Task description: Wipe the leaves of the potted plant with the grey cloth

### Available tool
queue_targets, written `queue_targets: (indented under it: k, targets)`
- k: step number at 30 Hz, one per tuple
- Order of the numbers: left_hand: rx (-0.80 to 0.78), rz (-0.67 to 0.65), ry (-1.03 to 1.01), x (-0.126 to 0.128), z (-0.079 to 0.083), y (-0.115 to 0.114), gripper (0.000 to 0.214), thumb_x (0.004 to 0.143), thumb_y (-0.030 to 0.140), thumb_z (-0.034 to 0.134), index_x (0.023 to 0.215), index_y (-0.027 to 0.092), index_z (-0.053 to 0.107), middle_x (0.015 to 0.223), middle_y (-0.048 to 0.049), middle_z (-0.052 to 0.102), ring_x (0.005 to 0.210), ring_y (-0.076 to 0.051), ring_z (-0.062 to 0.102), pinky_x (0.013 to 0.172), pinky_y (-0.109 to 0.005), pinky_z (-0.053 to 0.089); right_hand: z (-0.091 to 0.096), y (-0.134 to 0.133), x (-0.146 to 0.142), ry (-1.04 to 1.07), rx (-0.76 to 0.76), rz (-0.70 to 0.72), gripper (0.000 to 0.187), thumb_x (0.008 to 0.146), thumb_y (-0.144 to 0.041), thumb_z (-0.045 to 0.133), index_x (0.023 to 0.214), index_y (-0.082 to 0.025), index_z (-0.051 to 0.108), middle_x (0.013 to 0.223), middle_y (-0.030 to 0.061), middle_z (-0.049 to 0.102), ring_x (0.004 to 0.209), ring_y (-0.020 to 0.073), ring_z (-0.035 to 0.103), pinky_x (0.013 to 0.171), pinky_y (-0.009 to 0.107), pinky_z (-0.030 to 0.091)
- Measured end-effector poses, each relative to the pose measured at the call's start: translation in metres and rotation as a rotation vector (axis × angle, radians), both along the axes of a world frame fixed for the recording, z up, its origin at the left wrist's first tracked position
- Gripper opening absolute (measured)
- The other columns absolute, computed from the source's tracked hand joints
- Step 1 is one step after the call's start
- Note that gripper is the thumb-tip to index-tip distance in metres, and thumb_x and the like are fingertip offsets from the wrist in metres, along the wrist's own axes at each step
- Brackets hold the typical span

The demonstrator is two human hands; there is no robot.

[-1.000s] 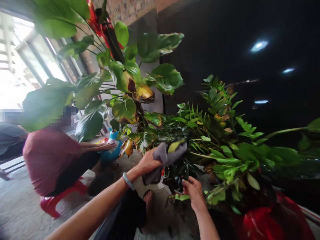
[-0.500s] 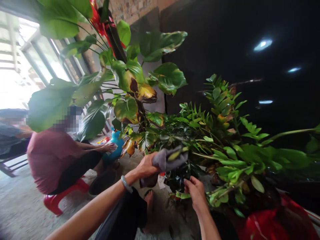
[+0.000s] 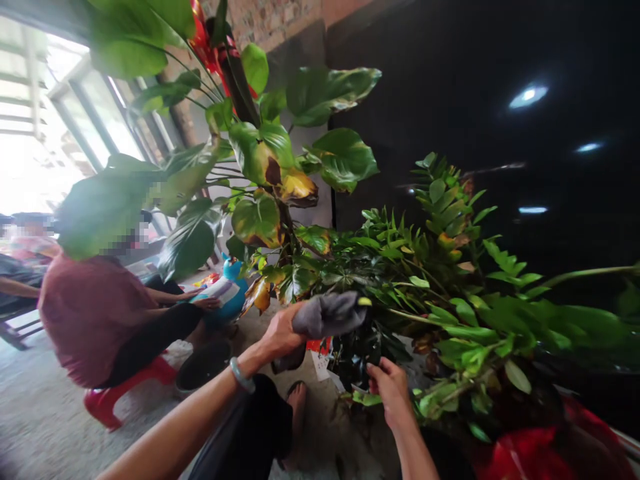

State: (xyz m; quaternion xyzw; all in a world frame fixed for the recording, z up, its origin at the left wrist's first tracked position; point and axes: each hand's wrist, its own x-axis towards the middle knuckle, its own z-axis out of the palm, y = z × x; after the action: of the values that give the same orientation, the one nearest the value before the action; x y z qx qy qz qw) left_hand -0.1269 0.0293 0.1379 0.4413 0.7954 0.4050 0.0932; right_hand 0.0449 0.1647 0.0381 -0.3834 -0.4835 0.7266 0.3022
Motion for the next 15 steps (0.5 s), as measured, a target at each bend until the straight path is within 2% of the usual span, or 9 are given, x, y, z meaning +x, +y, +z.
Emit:
queue_targets:
  k: [2,4,5,8,11,13,15]
  targets:
    - [-0.099,-0.116,0.052,0.005,-0.009,-0.014,0.049,0.055,0.019,0.07,0.104,0.017,0.068,0.095,-0.0056,0.072,0.088,-0.027,0.065,0.081,-0.034,0.049,-0.002,0.001,0.001,-0.004,0.005,-0.011,0.017,0.036,-0.034,0.065,0.039,-0.022,0.055,0.035,-0.0026,0.048,0.035,0.0119,0.041,0.037,0.026,0.034]
    - [-0.059,-0.187,0.024,0.007,-0.009,-0.031,0.043,0.056,0.021,0.069,0.099,0.018,0.069,0.091,-0.0042,0.073,0.084,-0.025,0.066,0.076,-0.032,0.05,-0.002,0.001,0.003,0.0,0.008,-0.016,0.016,0.037,-0.035,0.065,0.041,-0.021,0.057,0.034,-0.0031,0.047,0.035,0.0115,0.04,0.037,0.026,0.033]
    - [0.009,-0.173,0.008,0.005,-0.005,-0.039,0.043,0.056,0.023,0.069,0.099,0.018,0.069,0.091,-0.0039,0.073,0.084,-0.024,0.066,0.076,-0.031,0.051,-0.002,0.002,0.004,0.002,0.009,-0.017,0.017,0.037,-0.035,0.066,0.043,-0.021,0.059,0.035,-0.0034,0.047,0.035,0.0112,0.039,0.037,0.026,0.032]
    - [0.27,0.048,0.024,-0.007,0.019,-0.046,0.047,0.058,0.032,0.07,0.102,0.017,0.066,0.094,-0.0041,0.071,0.086,-0.024,0.065,0.077,-0.031,0.051,0.001,0.001,0.005,-0.004,-0.001,-0.02,0.02,0.037,-0.036,0.067,0.047,-0.021,0.063,0.037,-0.0033,0.049,0.036,0.0114,0.041,0.038,0.026,0.034]
    - [0.423,0.321,0.094,-0.021,0.036,-0.032,0.049,0.06,0.037,0.07,0.105,0.017,0.063,0.097,-0.0042,0.069,0.09,-0.023,0.063,0.081,-0.032,0.05,0.004,-0.001,0.002,-0.018,-0.005,-0.022,0.018,0.036,-0.036,0.066,0.045,-0.021,0.061,0.035,-0.0028,0.049,0.036,0.0119,0.042,0.039,0.026,0.034]
    - [0.376,0.431,0.096,-0.026,0.032,-0.022,0.046,0.062,0.032,0.069,0.104,0.017,0.062,0.096,-0.0038,0.068,0.09,-0.022,0.062,0.082,-0.032,0.049,0.005,-0.002,0.0,-0.019,-0.002,-0.023,0.017,0.036,-0.036,0.065,0.043,-0.021,0.061,0.034,-0.0026,0.049,0.035,0.0115,0.041,0.039,0.026,0.033]
    - [0.167,0.446,0.033,-0.024,0.017,-0.017,0.038,0.059,0.024,0.068,0.096,0.018,0.063,0.086,-0.002,0.068,0.084,-0.022,0.063,0.077,-0.032,0.049,0.005,-0.004,-0.002,-0.016,0.0,-0.018,0.017,0.035,-0.036,0.065,0.042,-0.021,0.061,0.034,-0.0028,0.048,0.035,0.0112,0.041,0.038,0.026,0.032]
